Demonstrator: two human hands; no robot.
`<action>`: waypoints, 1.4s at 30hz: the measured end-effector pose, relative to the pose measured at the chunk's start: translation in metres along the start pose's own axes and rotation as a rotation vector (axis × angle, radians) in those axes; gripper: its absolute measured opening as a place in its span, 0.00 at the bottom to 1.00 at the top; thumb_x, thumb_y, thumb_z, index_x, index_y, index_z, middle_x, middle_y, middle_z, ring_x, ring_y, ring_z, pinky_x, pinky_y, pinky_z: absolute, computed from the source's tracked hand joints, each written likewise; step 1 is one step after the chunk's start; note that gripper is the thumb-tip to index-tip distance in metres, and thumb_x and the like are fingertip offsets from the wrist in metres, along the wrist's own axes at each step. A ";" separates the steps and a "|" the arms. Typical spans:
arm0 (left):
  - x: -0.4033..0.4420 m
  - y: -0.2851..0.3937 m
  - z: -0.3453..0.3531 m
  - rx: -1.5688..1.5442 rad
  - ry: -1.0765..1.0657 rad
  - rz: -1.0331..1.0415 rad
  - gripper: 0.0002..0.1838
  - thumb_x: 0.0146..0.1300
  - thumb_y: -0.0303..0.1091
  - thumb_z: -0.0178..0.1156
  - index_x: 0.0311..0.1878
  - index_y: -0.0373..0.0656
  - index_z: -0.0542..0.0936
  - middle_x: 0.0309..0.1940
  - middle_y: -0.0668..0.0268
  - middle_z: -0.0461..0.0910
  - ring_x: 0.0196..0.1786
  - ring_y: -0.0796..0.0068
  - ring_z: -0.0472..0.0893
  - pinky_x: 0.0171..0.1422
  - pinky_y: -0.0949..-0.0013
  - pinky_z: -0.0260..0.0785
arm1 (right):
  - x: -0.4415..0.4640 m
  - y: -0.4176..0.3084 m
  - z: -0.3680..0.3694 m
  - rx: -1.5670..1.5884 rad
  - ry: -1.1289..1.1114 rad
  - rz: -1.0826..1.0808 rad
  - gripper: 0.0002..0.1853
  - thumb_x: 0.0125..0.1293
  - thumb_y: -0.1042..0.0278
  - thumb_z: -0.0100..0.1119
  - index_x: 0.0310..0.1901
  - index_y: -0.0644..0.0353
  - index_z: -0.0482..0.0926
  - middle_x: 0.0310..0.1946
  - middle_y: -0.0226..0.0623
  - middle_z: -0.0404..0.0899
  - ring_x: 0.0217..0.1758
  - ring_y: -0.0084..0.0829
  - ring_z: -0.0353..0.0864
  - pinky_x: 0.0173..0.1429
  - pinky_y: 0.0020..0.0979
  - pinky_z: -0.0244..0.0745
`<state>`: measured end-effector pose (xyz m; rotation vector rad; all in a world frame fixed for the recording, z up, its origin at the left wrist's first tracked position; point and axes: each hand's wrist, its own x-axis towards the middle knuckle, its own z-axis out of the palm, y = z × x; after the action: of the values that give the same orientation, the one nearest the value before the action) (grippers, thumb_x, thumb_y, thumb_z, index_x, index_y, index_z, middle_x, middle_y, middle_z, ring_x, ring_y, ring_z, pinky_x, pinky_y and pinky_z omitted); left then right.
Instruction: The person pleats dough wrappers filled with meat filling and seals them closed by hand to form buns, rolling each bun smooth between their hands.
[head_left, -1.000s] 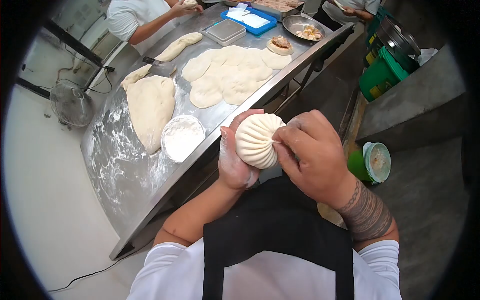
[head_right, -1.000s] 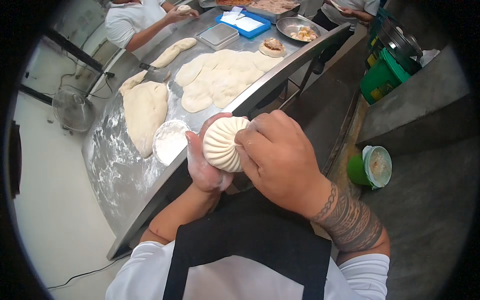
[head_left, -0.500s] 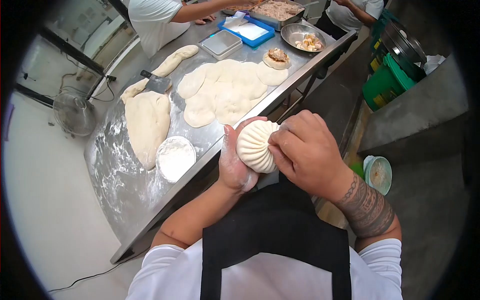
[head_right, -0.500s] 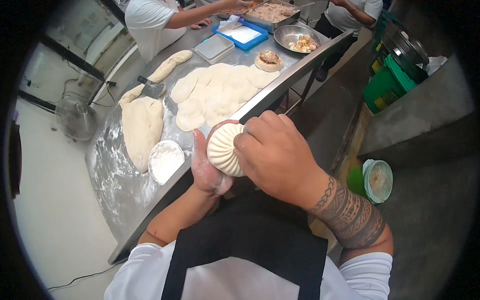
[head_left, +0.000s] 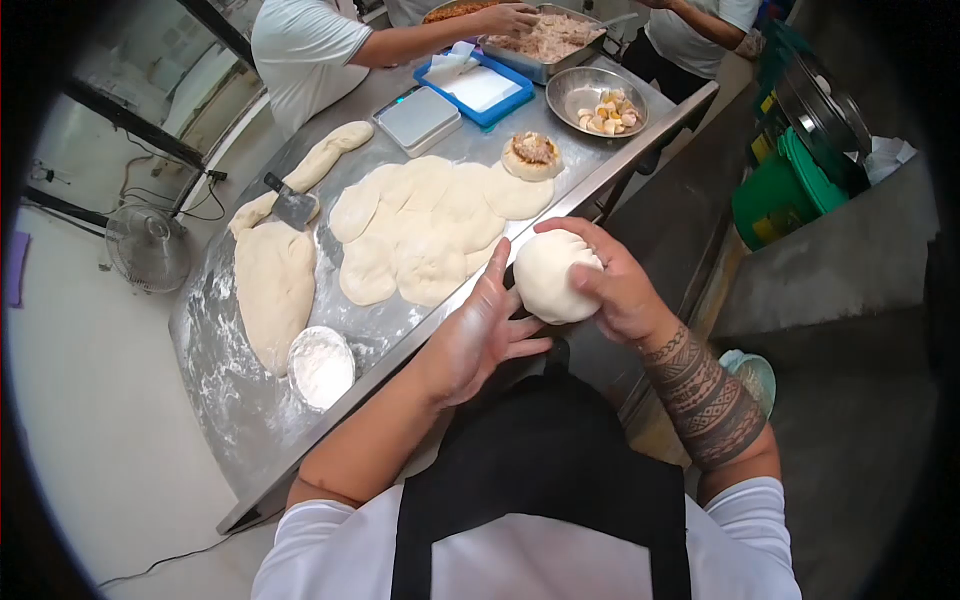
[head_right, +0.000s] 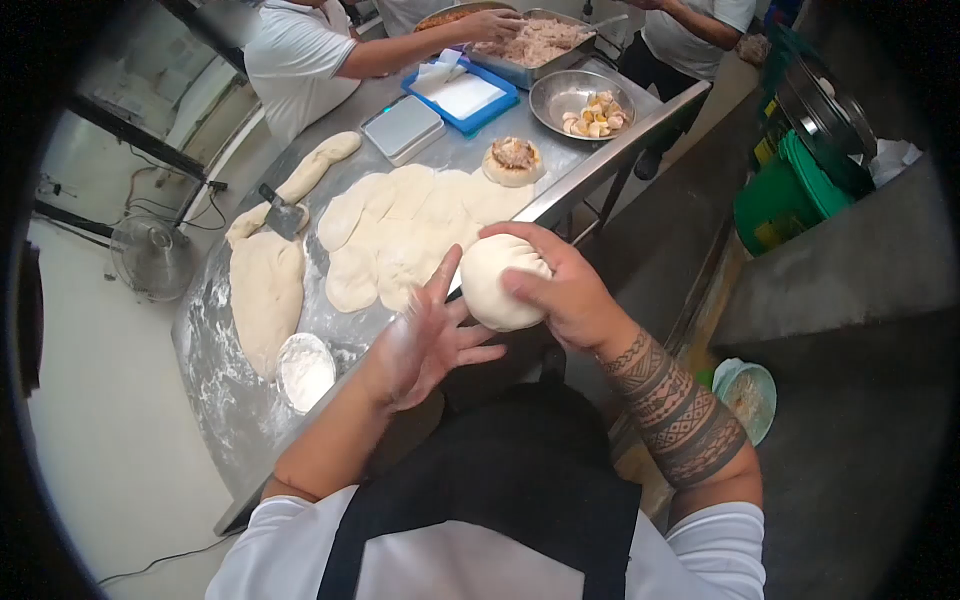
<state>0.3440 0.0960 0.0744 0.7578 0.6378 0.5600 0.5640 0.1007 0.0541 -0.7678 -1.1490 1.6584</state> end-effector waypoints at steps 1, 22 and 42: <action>0.007 0.005 -0.001 0.221 0.038 0.063 0.65 0.60 0.79 0.55 0.85 0.56 0.29 0.84 0.47 0.44 0.80 0.37 0.58 0.78 0.39 0.58 | 0.001 0.010 -0.010 0.243 0.025 0.028 0.36 0.69 0.49 0.67 0.71 0.61 0.68 0.64 0.44 0.76 0.66 0.40 0.79 0.70 0.44 0.75; 0.324 0.022 -0.251 1.059 0.687 -0.138 0.11 0.63 0.29 0.67 0.46 0.33 0.84 0.41 0.51 0.86 0.34 0.63 0.86 0.34 0.60 0.78 | -0.023 0.034 -0.107 0.805 0.034 0.148 0.51 0.66 0.37 0.61 0.81 0.58 0.50 0.73 0.63 0.62 0.74 0.65 0.68 0.63 0.64 0.80; 0.387 0.047 -0.224 0.345 0.689 -0.424 0.02 0.68 0.30 0.64 0.40 0.45 0.81 0.34 0.66 0.81 0.32 0.74 0.82 0.38 0.70 0.79 | -0.063 0.008 -0.145 0.769 0.272 0.084 0.50 0.60 0.44 0.69 0.77 0.59 0.56 0.67 0.60 0.70 0.68 0.61 0.75 0.60 0.63 0.83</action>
<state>0.4387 0.4810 -0.1385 0.7136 1.5234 0.3084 0.7098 0.0908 -0.0069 -0.5133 -0.2381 1.8074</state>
